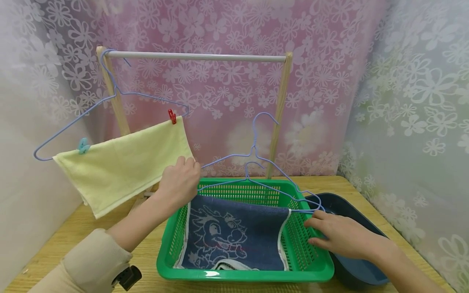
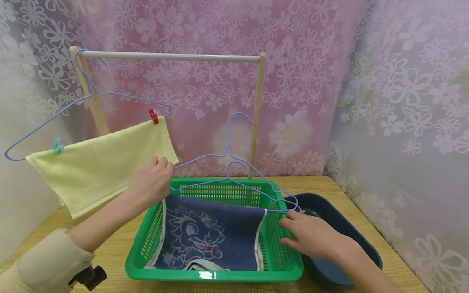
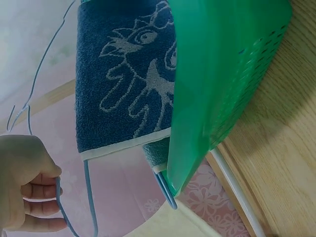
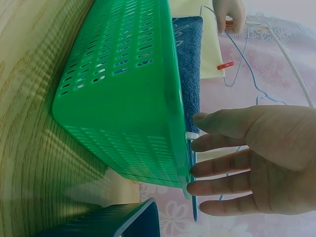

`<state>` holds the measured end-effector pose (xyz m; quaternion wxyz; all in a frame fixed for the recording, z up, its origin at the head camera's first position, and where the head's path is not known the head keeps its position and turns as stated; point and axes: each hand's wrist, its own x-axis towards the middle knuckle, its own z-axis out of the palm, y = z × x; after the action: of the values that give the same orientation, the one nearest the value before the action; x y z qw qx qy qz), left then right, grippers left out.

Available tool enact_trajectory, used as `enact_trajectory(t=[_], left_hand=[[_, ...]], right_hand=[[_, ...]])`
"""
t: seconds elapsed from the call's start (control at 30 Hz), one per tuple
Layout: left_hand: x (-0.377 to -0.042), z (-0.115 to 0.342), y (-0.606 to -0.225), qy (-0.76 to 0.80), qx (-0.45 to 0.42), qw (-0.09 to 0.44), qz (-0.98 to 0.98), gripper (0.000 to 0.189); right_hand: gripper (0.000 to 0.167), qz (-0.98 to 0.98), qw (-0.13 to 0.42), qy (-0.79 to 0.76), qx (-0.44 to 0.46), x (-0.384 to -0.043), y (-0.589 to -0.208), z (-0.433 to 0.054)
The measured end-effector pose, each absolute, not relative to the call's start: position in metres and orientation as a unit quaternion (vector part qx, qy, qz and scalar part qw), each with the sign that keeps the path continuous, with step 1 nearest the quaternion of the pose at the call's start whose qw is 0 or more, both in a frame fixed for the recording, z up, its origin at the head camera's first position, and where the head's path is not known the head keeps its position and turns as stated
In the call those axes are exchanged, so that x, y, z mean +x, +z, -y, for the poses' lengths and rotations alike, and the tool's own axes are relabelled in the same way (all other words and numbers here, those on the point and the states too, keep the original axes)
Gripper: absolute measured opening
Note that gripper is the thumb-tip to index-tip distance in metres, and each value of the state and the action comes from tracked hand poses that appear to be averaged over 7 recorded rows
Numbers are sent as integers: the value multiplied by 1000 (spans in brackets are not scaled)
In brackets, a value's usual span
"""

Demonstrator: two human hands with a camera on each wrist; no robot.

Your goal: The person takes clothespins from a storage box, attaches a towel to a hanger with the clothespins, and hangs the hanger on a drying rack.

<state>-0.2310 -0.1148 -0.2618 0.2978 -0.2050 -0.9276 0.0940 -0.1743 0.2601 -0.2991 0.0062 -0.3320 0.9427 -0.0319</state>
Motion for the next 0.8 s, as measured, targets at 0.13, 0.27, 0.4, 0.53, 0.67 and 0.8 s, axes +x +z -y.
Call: enact_trajectory(t=[0.13, 0.27, 0.4, 0.53, 0.67, 0.8], left_hand=[[-227, 116, -258, 86, -200, 284, 934, 8], [-224, 118, -255, 79, -200, 284, 934, 10], [-222, 121, -251, 76, -201, 291, 932, 16], [-221, 125, -247, 73, -202, 299, 930, 13], [-221, 130, -244, 67, -199, 306, 928, 12], [-219, 134, -240, 62, -194, 317, 926, 11]], right_hand=[[36, -942, 6, -32, -333, -174, -298, -260], [37, -943, 8, -31, -333, -174, -298, -260], [36, -942, 8, -34, -332, -174, -297, -259], [37, -942, 7, -35, -333, -174, -296, -259], [38, -943, 6, -33, -331, -174, -297, -259], [37, -943, 3, -31, -332, -174, -298, -260]])
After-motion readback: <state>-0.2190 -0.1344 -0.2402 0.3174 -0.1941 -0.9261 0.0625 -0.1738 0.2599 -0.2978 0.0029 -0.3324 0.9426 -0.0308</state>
